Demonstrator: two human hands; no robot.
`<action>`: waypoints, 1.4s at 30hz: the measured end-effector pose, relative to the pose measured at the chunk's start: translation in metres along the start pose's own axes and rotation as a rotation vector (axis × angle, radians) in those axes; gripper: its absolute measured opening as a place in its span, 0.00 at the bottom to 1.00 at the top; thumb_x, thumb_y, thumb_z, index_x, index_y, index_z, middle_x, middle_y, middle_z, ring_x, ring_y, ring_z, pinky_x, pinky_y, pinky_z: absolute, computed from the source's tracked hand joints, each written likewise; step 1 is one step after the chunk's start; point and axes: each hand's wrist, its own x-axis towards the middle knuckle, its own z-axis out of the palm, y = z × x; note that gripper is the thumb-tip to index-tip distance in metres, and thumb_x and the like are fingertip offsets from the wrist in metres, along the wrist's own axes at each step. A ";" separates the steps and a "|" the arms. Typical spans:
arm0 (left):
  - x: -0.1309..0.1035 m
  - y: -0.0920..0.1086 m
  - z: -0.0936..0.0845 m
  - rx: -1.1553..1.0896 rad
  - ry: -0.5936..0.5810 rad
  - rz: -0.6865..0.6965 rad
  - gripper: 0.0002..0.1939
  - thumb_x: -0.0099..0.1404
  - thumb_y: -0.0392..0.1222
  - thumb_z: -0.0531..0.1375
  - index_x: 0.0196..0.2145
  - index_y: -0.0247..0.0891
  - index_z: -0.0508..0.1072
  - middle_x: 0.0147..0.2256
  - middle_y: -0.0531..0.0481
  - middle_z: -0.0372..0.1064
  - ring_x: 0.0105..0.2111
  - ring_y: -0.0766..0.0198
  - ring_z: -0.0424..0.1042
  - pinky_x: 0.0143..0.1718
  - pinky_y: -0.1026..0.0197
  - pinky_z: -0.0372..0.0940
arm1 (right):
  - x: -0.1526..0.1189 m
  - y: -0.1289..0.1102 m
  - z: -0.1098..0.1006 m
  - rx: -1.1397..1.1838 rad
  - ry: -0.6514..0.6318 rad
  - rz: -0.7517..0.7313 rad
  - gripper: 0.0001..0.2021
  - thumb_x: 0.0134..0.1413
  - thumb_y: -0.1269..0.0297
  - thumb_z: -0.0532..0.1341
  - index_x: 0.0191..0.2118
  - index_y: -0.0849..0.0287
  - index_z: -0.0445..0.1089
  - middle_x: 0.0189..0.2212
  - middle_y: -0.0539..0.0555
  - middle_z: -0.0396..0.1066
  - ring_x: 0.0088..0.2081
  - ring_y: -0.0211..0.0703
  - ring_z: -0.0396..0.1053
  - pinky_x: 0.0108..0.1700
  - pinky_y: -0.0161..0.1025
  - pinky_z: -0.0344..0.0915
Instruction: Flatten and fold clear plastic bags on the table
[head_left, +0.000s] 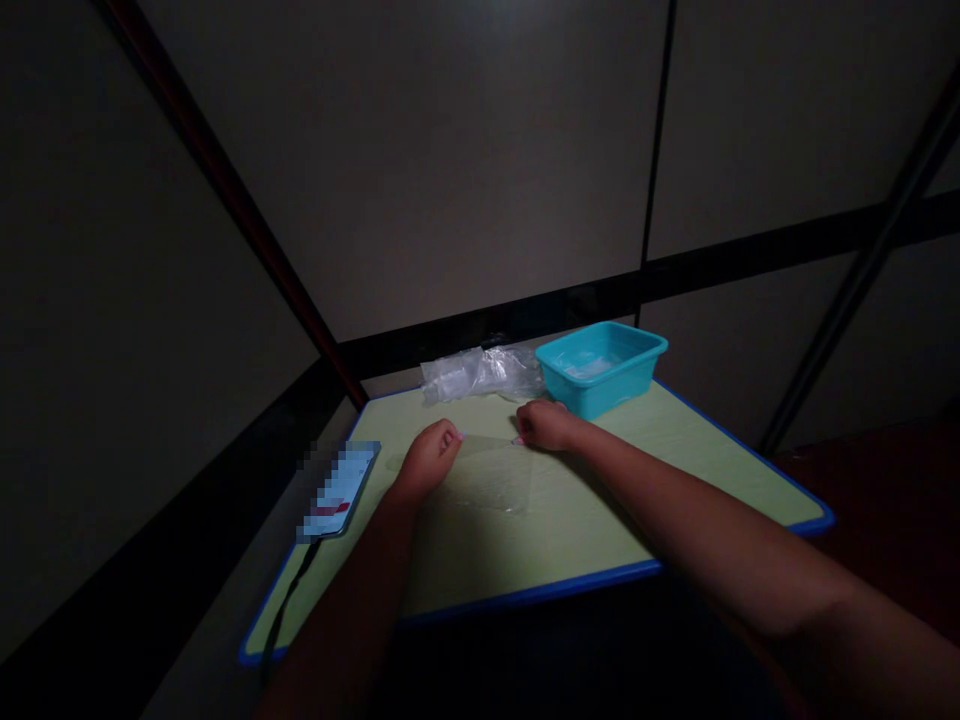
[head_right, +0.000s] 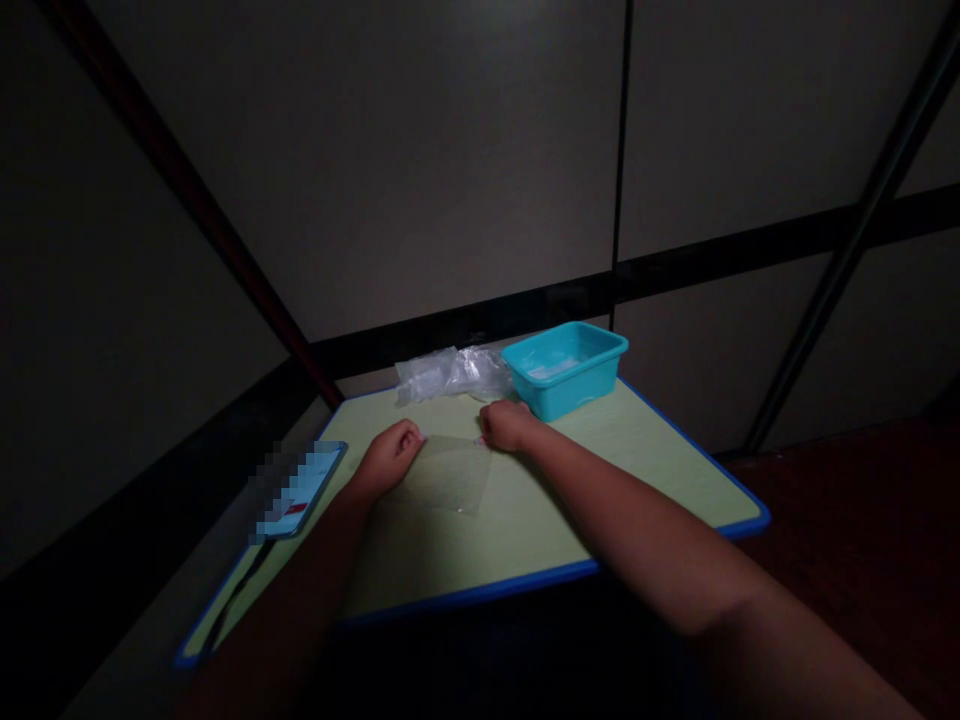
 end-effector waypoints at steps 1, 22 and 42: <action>0.000 0.000 0.000 0.024 -0.038 0.014 0.09 0.62 0.43 0.51 0.27 0.39 0.66 0.25 0.53 0.63 0.28 0.63 0.64 0.30 0.63 0.57 | 0.000 0.001 -0.001 -0.008 -0.001 0.010 0.11 0.49 0.57 0.62 0.38 0.56 0.72 0.41 0.56 0.73 0.43 0.49 0.69 0.38 0.37 0.61; 0.004 -0.012 -0.023 0.296 0.234 -0.463 0.15 0.64 0.48 0.48 0.23 0.40 0.65 0.22 0.51 0.65 0.24 0.62 0.63 0.24 0.63 0.48 | -0.004 -0.006 0.001 0.080 -0.042 -0.115 0.18 0.45 0.46 0.64 0.34 0.57 0.71 0.37 0.55 0.71 0.46 0.49 0.63 0.34 0.35 0.53; 0.007 -0.030 -0.006 0.173 0.278 -0.143 0.08 0.62 0.39 0.50 0.32 0.39 0.69 0.35 0.45 0.68 0.40 0.58 0.67 0.44 0.57 0.61 | -0.003 -0.010 0.006 0.049 -0.021 -0.047 0.17 0.46 0.49 0.64 0.34 0.58 0.70 0.38 0.56 0.71 0.45 0.50 0.62 0.35 0.36 0.53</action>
